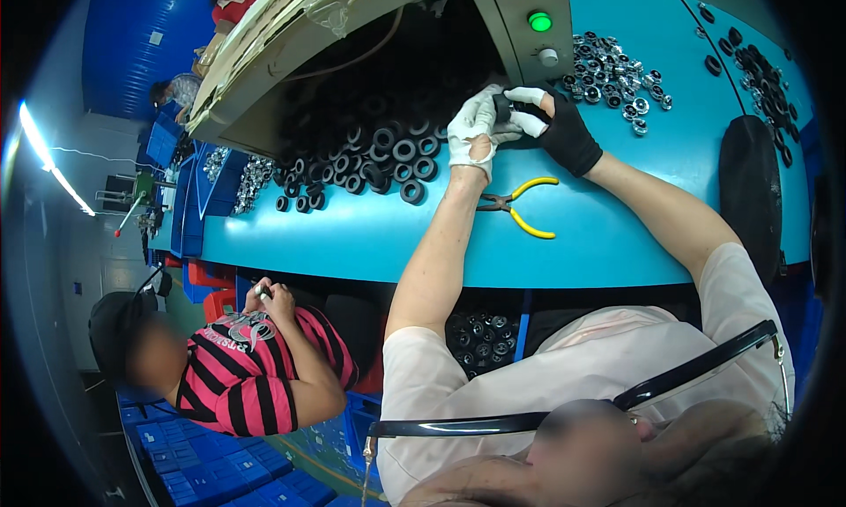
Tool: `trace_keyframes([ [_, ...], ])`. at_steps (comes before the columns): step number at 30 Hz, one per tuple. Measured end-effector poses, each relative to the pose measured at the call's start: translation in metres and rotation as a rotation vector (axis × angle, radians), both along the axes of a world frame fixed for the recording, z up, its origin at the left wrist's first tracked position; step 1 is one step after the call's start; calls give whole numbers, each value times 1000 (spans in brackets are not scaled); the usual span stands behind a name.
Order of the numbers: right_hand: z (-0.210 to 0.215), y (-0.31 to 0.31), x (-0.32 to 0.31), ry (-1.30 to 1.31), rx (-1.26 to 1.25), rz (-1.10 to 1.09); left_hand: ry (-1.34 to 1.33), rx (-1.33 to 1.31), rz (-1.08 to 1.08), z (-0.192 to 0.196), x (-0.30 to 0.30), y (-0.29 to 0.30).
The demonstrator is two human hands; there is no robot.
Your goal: Assembling small metal rings into rubber grommets at a factory workbench.
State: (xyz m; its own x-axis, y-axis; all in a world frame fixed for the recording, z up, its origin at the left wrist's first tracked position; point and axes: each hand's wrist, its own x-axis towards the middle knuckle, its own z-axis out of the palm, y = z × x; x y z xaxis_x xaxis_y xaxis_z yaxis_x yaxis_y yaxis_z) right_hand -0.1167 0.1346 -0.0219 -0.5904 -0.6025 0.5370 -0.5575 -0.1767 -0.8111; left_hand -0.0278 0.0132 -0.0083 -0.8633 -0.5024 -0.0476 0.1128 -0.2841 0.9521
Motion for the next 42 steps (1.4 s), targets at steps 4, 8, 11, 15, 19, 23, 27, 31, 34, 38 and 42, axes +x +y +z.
trace_keyframes([
  [4, -6, 3, 0, -11, -74, -1, 34, -43, -125, -4, -4, 3],
  [8, -4, 4, -2, -116, -95, 18, 20, 408, -134, -1, -3, -2],
  [11, -1, 4, -3, -94, -86, -51, 25, 563, -194, 4, -1, -7],
  [15, 0, 4, -2, -69, -108, -41, 40, 567, -196, 4, -2, -7],
  [19, 1, 3, -2, -77, -122, -20, 16, 592, -206, 2, -3, -8],
  [23, 1, 2, -1, -110, -103, -22, 30, 718, -193, 1, -2, -11],
  [27, 0, 2, -2, -92, -113, -45, 50, 715, -154, -2, -4, -12],
  [31, 0, 2, -3, -69, -99, -99, 69, -142, 17, -6, -8, -7],
  [34, 1, 3, -3, -70, -110, -85, 139, -395, 44, -8, -8, -5],
  [38, 1, 3, -2, -110, -140, -26, 163, -379, -9, -11, -7, -3],
  [42, 0, 3, -3, -93, -102, -40, 142, -414, 7, -11, -7, -3],
])
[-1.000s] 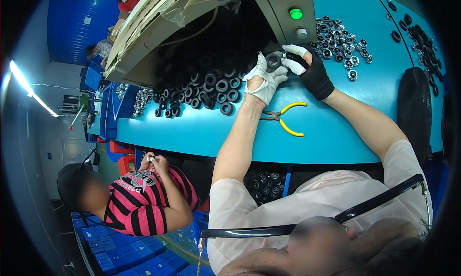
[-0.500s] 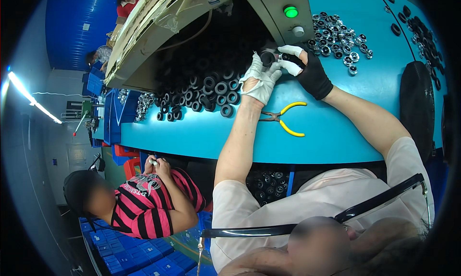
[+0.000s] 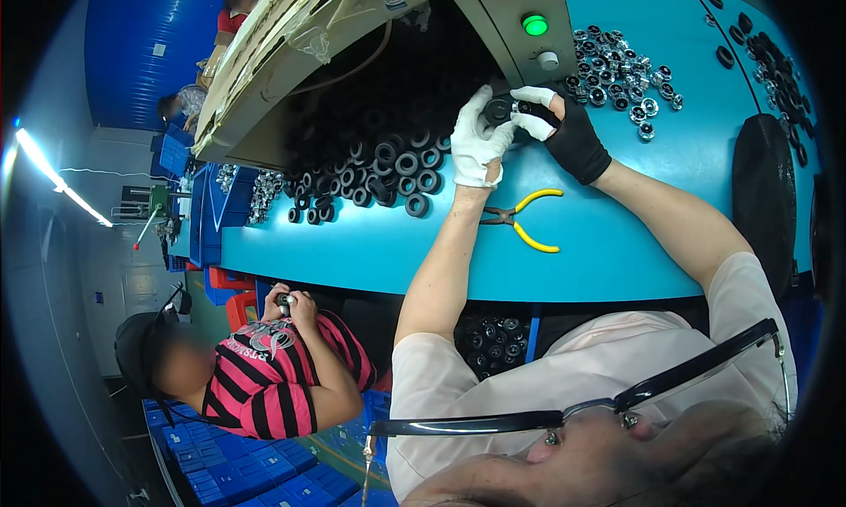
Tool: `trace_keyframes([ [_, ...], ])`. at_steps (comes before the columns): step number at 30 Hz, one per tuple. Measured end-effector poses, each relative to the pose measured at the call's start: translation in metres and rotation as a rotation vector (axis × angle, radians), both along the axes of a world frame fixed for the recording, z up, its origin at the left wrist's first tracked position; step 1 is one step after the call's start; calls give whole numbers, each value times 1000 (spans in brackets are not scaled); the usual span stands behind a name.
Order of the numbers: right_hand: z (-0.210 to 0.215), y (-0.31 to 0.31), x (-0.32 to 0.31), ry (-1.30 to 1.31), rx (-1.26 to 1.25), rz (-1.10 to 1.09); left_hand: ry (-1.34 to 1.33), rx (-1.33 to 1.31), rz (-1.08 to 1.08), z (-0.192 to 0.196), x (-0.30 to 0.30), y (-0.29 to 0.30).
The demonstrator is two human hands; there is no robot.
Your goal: Assembling small metal rings into rubber grommets at a factory workbench.
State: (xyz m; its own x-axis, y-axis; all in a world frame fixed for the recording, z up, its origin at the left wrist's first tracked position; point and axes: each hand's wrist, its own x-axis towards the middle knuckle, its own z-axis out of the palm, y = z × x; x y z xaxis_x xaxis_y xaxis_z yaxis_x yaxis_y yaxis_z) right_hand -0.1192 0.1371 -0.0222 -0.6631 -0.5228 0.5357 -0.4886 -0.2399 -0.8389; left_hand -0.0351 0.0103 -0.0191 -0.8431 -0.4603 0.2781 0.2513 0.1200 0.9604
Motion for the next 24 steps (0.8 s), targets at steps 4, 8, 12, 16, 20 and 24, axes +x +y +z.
trace_keyframes([
  [4, -2, -1, -1, 3, 13, 0, -47, -45, 26, 1, 0, -1],
  [8, -5, -2, -2, 19, 67, -10, -84, 48, 17, 0, 1, -2],
  [12, -8, -3, -3, -3, 88, -5, -96, 74, -20, -2, 1, -2],
  [16, -11, -5, -4, -21, 95, -12, -66, 79, -67, -3, 0, -2],
  [20, -9, -4, -3, -61, 112, -8, -78, 134, -111, -2, 1, -1],
  [24, -3, -2, 0, 33, 143, -16, -43, 190, -145, -3, 2, -2],
])
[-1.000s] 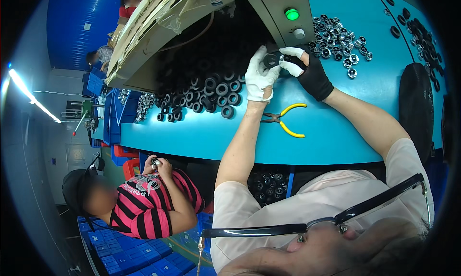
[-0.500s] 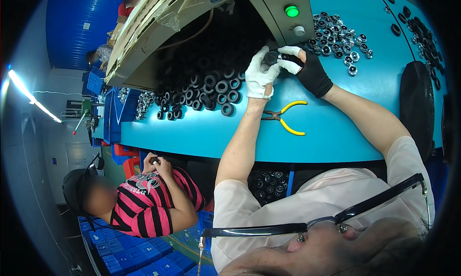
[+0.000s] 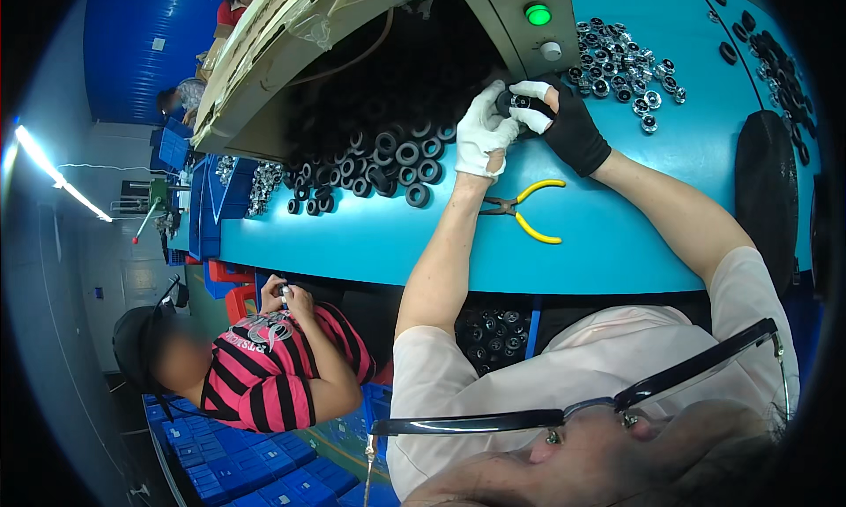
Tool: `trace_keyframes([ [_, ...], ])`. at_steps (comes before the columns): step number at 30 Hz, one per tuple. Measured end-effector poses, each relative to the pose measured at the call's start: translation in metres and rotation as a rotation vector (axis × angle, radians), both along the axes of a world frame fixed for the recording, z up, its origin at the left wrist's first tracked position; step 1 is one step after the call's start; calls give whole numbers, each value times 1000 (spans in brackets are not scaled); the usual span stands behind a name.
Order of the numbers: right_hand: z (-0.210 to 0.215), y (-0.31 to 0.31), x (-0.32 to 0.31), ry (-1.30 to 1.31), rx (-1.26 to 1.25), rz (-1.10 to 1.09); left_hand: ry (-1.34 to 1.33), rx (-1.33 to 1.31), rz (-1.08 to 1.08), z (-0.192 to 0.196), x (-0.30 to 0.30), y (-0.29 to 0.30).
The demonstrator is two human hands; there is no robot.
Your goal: Assembling small metal rings into rubber grommets at a factory workbench.
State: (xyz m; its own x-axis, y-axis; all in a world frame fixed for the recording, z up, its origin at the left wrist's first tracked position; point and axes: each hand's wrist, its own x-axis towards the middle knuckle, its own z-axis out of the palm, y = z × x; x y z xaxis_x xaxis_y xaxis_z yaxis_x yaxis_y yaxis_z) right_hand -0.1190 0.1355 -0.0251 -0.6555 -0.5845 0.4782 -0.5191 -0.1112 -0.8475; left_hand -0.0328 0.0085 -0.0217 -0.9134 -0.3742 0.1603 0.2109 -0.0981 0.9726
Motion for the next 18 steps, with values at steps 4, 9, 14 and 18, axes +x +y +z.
trace_keyframes([
  [4, 4, -1, 4, 84, -85, 11, -21, -39, 15, 2, 1, 1],
  [9, -1, 0, 1, 177, -86, -11, -134, 127, 3, 11, 0, 4],
  [14, -5, -3, -6, -85, -130, 233, 119, 366, -276, 19, 0, 3],
  [18, -6, -3, -7, 112, 68, 77, -33, 437, -54, 19, 6, 5],
])
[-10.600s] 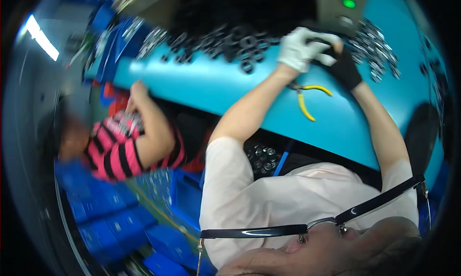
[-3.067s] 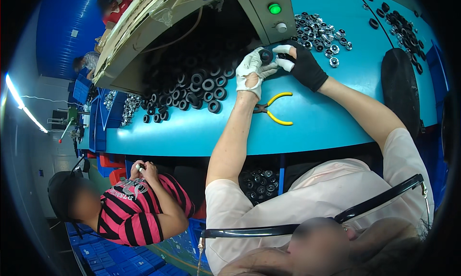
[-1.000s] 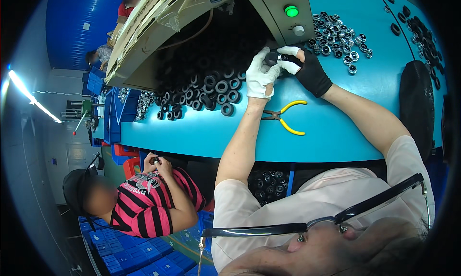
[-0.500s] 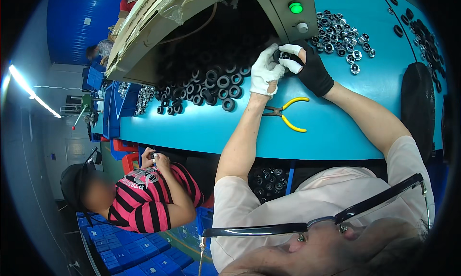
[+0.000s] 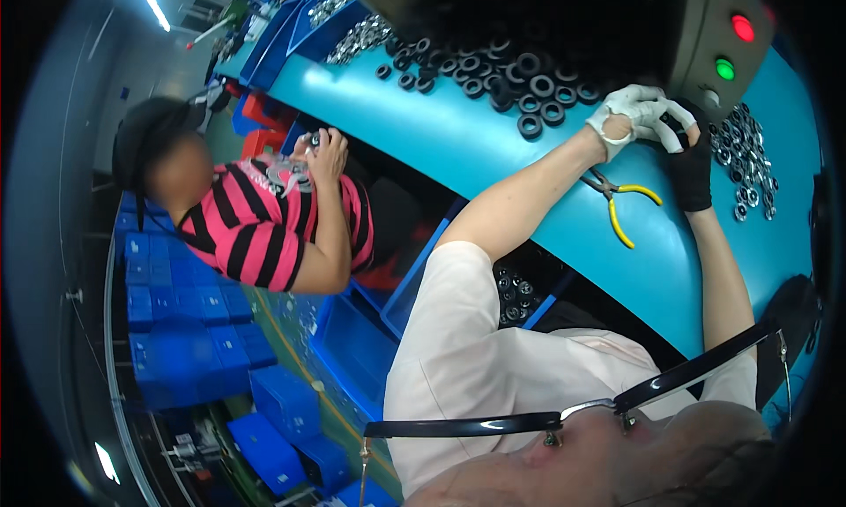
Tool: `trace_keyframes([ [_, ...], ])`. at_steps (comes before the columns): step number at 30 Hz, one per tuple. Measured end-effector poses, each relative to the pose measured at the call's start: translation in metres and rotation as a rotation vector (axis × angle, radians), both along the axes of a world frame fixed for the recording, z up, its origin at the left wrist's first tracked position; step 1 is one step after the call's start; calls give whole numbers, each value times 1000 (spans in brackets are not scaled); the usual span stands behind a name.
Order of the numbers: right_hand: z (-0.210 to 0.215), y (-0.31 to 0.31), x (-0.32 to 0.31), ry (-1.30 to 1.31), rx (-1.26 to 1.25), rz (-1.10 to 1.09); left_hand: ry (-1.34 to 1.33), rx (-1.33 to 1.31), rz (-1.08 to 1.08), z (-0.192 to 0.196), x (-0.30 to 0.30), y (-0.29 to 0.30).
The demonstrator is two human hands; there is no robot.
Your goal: Assembling small metal rings into rubber grommets at a factory workbench.
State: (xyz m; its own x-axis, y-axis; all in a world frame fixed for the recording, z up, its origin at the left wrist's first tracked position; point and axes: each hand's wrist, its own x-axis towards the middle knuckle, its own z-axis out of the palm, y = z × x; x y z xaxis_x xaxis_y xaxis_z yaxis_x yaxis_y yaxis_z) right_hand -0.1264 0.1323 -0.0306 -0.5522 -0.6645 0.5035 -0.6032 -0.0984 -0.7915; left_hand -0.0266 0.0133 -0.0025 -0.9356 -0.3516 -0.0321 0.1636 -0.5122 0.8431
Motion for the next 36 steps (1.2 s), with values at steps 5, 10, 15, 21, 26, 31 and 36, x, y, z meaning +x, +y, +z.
trace_keyframes([
  [5, -1, 2, 1, 108, -43, 48, -151, -335, 179, -4, -1, 2],
  [10, -3, 2, -1, 33, 15, -8, -113, -341, 155, -12, -5, 0],
  [15, -9, 1, -5, 181, 95, -32, -63, -621, 188, -15, -6, 2],
  [21, -12, 7, -14, 107, 122, 63, -135, -685, 233, 1, 3, 12],
  [26, -13, 12, -17, 157, 138, 32, -145, -630, 220, 10, 10, 21],
  [31, -14, 3, -22, 179, 132, 65, -128, -735, 290, 1, 4, 12],
  [36, -17, 3, -25, 232, 118, 46, -158, -784, 271, -8, 0, 3],
])
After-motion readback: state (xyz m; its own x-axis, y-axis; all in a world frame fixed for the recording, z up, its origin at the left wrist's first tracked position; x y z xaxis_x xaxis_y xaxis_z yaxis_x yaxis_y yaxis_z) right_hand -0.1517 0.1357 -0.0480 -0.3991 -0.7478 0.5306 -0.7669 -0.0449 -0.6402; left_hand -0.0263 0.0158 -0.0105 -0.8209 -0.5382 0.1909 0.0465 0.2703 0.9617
